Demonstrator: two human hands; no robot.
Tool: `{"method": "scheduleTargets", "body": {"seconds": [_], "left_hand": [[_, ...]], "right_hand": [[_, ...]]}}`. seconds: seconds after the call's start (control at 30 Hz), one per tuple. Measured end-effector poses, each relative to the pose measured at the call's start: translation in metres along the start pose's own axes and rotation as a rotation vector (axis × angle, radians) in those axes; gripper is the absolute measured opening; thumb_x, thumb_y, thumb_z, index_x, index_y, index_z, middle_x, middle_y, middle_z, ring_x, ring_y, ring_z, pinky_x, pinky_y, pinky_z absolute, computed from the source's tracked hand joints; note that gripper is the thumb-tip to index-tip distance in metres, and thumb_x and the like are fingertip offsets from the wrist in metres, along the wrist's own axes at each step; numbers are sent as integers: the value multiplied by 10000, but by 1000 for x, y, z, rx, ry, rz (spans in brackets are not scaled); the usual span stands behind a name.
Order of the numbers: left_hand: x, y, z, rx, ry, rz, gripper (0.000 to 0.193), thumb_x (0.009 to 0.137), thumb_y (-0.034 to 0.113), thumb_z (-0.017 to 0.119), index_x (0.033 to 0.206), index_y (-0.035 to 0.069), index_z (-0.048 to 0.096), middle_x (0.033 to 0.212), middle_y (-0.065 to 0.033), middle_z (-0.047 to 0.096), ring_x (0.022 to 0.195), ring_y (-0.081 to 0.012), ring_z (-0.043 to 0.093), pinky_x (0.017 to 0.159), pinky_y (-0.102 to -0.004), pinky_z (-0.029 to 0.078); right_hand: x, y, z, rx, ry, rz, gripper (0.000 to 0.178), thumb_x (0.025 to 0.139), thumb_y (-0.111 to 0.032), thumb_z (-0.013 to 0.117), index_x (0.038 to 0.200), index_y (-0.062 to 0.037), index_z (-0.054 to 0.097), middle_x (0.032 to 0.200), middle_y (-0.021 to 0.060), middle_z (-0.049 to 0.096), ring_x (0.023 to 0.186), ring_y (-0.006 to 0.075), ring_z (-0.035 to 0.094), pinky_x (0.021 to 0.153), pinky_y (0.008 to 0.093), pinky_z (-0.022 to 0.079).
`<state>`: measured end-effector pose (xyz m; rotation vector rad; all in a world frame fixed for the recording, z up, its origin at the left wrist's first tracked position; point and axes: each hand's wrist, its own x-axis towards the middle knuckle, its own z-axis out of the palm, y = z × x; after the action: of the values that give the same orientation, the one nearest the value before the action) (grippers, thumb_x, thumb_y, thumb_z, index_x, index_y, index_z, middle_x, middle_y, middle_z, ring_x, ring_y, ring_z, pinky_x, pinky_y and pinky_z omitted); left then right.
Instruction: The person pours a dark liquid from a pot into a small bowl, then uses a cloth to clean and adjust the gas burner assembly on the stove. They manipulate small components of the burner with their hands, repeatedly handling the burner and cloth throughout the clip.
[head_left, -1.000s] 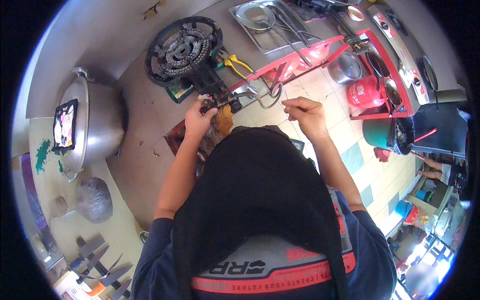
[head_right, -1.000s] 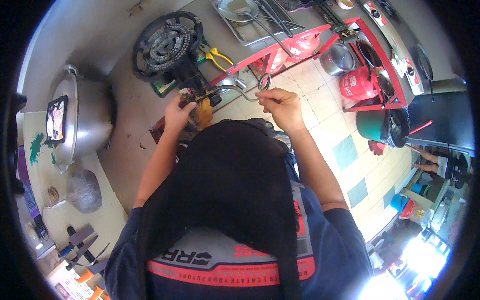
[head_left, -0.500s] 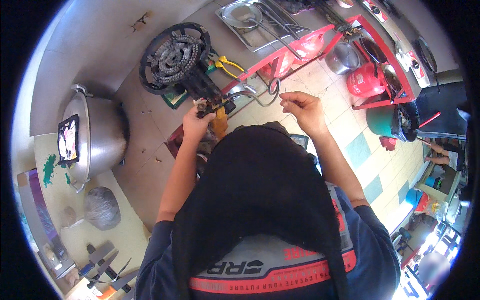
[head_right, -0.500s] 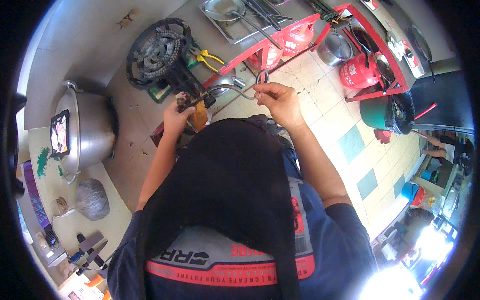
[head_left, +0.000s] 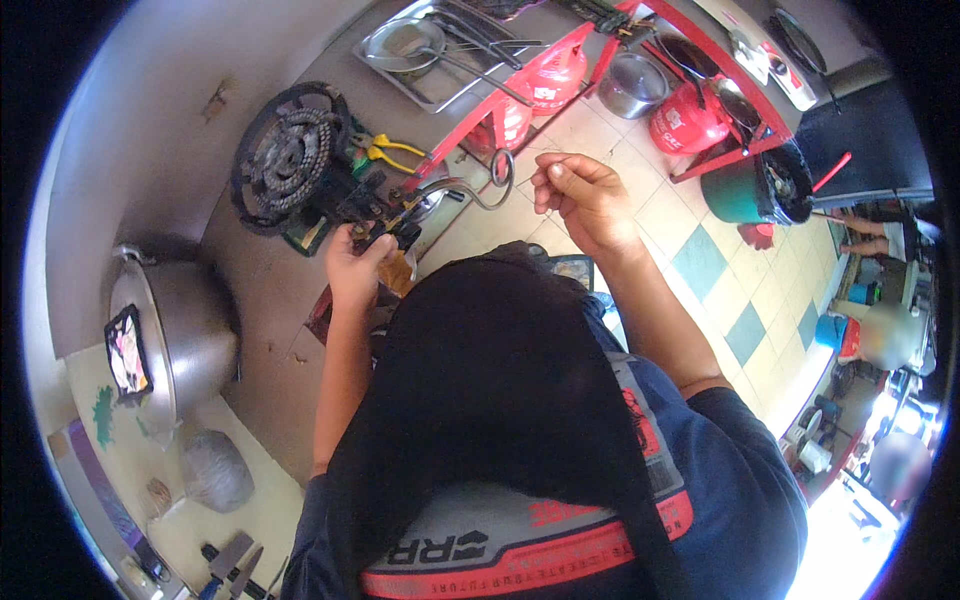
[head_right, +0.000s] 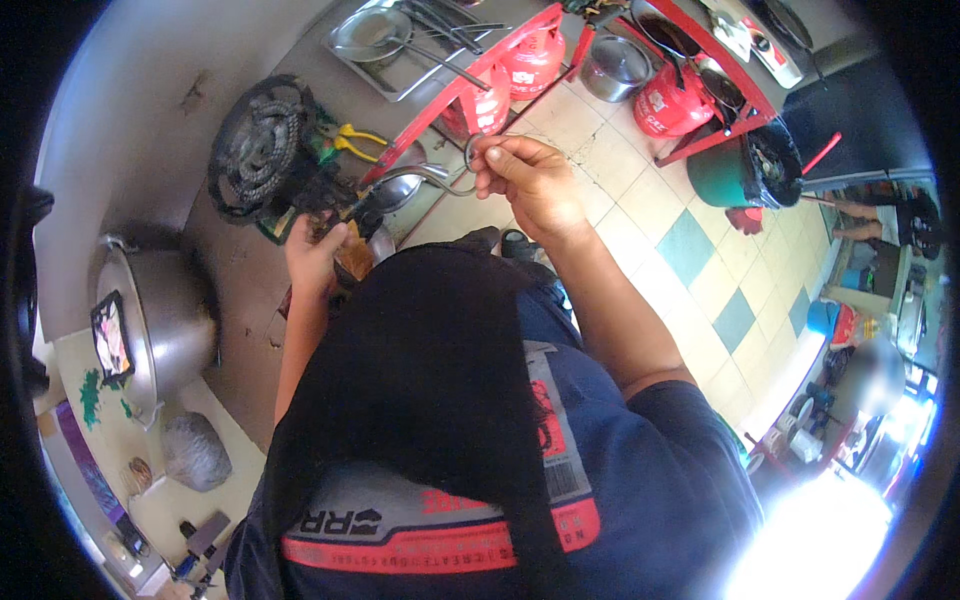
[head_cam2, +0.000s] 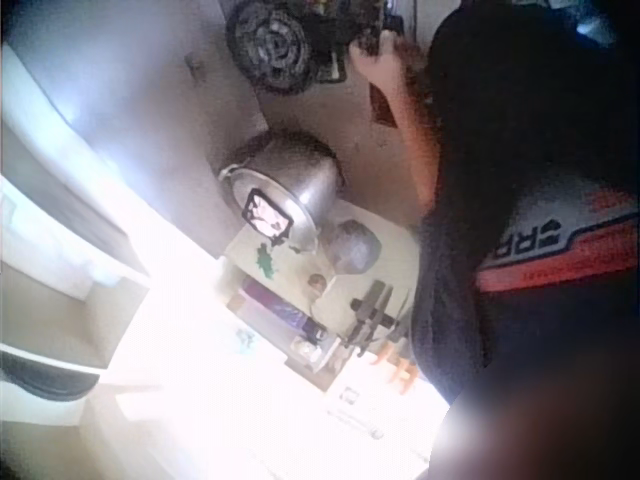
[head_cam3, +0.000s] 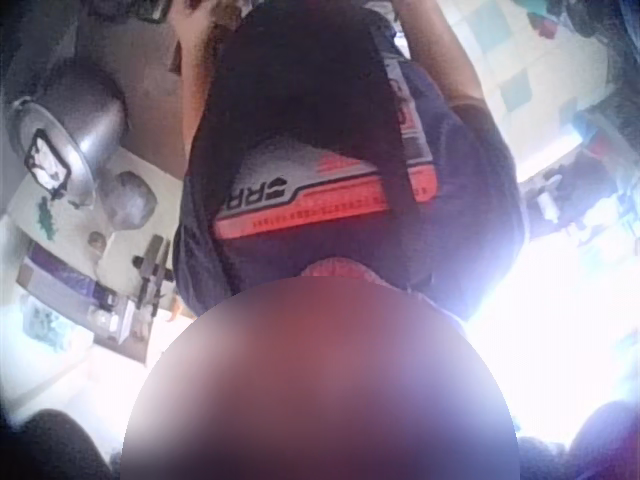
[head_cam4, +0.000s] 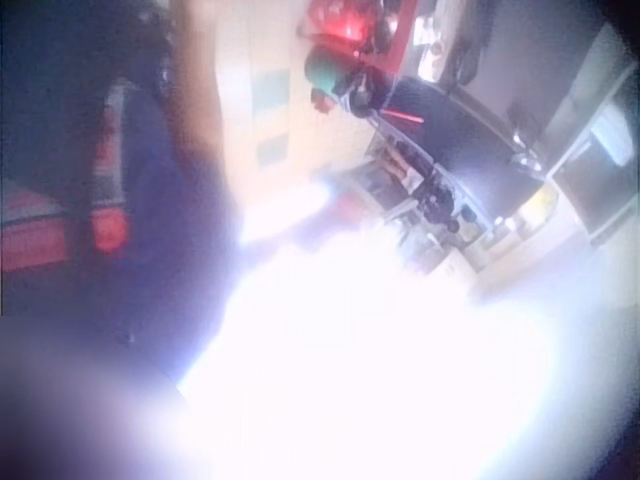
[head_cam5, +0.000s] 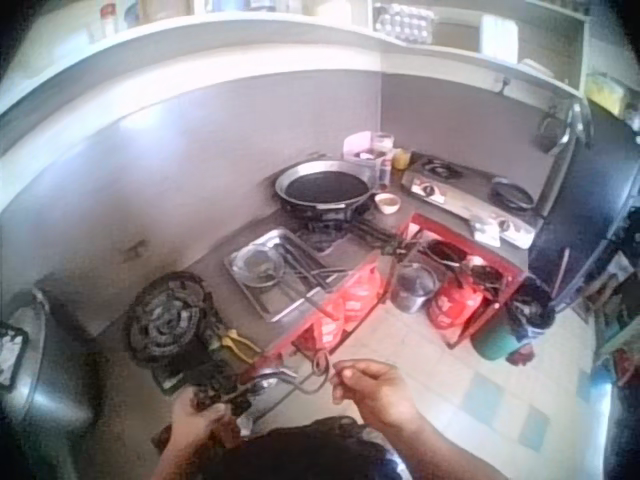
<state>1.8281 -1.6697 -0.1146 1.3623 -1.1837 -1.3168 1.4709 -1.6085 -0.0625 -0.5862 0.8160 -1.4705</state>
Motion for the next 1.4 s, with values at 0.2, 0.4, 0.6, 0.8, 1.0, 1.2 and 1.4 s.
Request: {"method": "scheduleTargets", "body": {"seconds": [0.2,0.4,0.6,0.8,1.0,1.2,1.4], "left_hand": [[-10,41,32,-46,-59,59,302,892,-81,788,1155,-21,654,963,-88,730,784,-175,730,698,-304,616],[-29,100,64,-74,-145,120,283,889,-72,803,1129,-11,666,956,-80,729,765,-154,716,689,-295,603],[-58,143,76,146,-168,119,319,911,-83,770,1205,-57,647,974,-101,736,811,-158,708,728,-280,567],[-70,132,98,130,-250,142,327,888,-88,796,1172,-55,637,993,-81,687,791,-126,679,692,-270,574],[-71,121,94,117,-232,180,287,885,-88,806,1095,-32,617,990,-75,669,788,-118,675,686,-259,581],[-70,122,100,114,-194,161,280,881,-84,809,1068,-19,611,966,-65,664,768,-107,673,661,-253,575],[-73,132,120,79,-151,143,282,878,-98,800,1074,-21,613,927,-62,672,754,-104,670,663,-249,563]], "right_hand": [[-14,-26,9,27,-26,-94,193,1056,-49,658,1202,56,726,1035,170,760,826,242,718,747,372,601],[-29,-59,21,-2,-81,-251,170,1040,-24,677,1184,54,725,1027,191,756,810,256,726,714,381,605],[-36,-74,33,-8,-109,-351,120,1042,-18,663,1137,38,711,1020,208,756,815,254,727,705,384,605],[-30,-75,43,-80,-119,-359,56,1112,-56,563,1151,-18,576,1031,208,761,767,219,723,699,368,596],[-27,-73,55,-46,-143,-227,136,1053,50,626,1147,-20,557,1049,193,765,779,187,738,711,317,610],[-26,-76,53,-114,-195,-234,255,960,115,720,1126,-17,579,1013,143,759,837,161,737,719,294,612],[-17,-85,40,-58,-134,-250,283,915,119,750,1093,-43,599,953,76,740,826,123,714,682,268,590]]}}
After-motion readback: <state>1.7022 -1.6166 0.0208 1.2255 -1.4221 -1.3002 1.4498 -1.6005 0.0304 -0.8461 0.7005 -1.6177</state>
